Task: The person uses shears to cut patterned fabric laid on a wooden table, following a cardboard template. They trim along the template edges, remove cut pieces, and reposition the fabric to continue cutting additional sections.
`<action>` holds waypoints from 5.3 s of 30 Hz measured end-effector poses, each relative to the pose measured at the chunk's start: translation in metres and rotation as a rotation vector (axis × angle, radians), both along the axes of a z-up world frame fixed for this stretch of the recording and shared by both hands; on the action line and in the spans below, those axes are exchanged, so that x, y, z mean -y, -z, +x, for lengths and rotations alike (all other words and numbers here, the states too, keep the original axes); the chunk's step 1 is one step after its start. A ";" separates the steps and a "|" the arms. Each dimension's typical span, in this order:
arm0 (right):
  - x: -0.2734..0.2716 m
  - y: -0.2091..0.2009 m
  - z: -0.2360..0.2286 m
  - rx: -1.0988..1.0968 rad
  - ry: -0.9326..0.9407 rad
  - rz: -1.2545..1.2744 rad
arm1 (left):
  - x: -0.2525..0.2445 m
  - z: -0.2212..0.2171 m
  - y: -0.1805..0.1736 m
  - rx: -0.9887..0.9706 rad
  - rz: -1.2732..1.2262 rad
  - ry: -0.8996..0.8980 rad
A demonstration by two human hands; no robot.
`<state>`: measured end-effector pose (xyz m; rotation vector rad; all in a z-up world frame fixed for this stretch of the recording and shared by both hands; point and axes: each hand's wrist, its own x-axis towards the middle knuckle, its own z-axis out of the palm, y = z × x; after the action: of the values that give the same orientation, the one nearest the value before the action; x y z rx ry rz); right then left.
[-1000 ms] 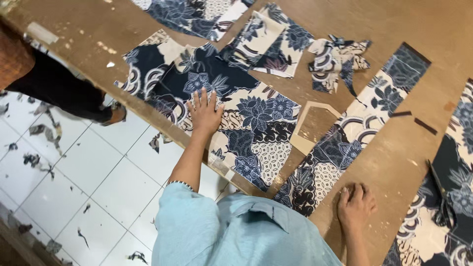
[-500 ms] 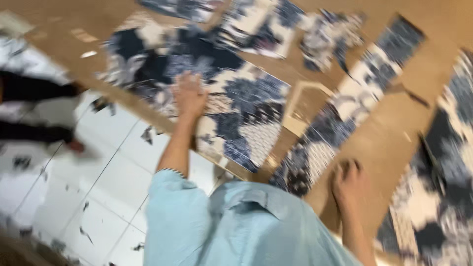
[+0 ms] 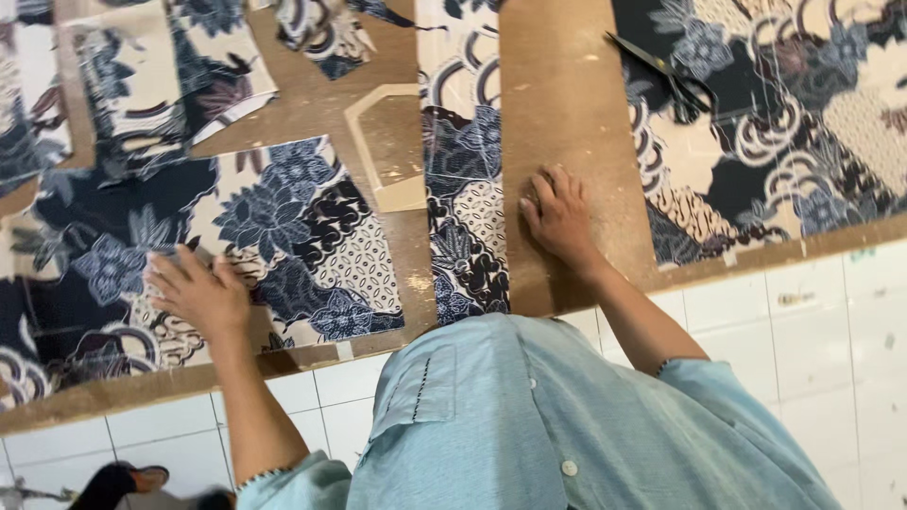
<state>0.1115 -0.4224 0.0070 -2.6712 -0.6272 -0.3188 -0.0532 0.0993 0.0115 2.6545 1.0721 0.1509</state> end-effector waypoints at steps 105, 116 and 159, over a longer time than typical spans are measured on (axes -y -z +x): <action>0.245 0.033 0.158 0.080 -0.089 -0.026 | 0.389 0.029 0.015 0.050 -0.274 0.430; 0.244 0.027 0.155 0.029 -0.072 -0.033 | 0.389 0.033 0.022 -0.011 -0.253 0.418; 0.254 0.044 0.160 0.113 -0.099 -0.044 | 0.393 0.029 0.019 0.075 -0.216 0.402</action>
<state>0.2715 -0.6765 -0.0375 -2.6667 -0.8071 -0.4346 -0.0239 -0.2942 -0.0072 2.5788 0.4844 0.0488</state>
